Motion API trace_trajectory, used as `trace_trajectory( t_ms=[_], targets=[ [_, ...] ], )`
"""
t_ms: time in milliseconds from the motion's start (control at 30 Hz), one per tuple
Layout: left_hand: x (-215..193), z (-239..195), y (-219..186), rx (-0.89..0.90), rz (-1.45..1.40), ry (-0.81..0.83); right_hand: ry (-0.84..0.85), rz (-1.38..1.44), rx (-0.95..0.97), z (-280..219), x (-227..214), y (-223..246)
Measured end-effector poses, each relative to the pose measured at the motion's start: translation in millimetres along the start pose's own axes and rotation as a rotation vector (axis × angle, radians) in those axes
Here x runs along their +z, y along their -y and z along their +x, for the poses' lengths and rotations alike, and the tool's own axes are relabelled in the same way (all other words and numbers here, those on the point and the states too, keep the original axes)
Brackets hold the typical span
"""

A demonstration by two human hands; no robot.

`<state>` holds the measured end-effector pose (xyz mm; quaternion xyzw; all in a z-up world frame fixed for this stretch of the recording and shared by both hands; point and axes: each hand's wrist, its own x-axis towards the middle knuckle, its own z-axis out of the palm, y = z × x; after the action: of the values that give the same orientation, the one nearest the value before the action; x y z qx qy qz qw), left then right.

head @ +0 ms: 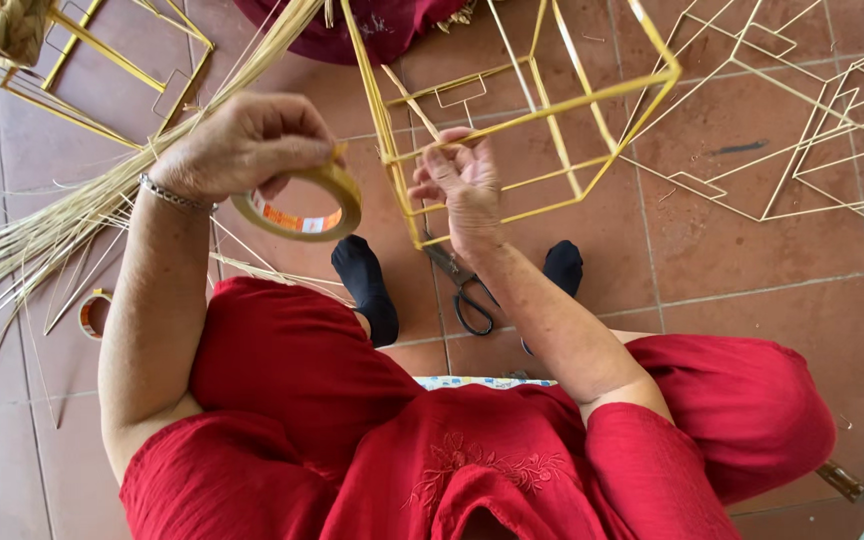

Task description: The person sits on the floor and assembles a rectangular bamboo frame by wrapping joints with yellow tape. They use scissors to cut the tape and repeatedly secure the frame's corners and edges.

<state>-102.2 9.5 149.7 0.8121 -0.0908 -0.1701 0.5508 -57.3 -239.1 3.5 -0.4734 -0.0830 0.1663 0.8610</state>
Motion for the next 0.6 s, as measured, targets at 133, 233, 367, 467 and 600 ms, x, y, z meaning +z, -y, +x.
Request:
trace_trajectory(
  t_ms=[133,233,367,467,600],
  targets=[
    [5,0,11,-0.146,0.014,0.086,0.351,-0.576,0.209,23,11,13],
    [13,6,22,-0.226,0.111,0.119,0.610,-0.802,0.125,25,24,30],
    [19,7,41,-0.357,0.153,0.134,0.540,-0.729,-0.201,36,7,61],
    [18,2,51,-0.407,0.154,0.156,0.220,-0.874,-0.649,83,-36,89],
    [23,3,57,-0.401,0.191,0.169,0.037,-1.473,-0.718,170,-100,114]
  ],
)
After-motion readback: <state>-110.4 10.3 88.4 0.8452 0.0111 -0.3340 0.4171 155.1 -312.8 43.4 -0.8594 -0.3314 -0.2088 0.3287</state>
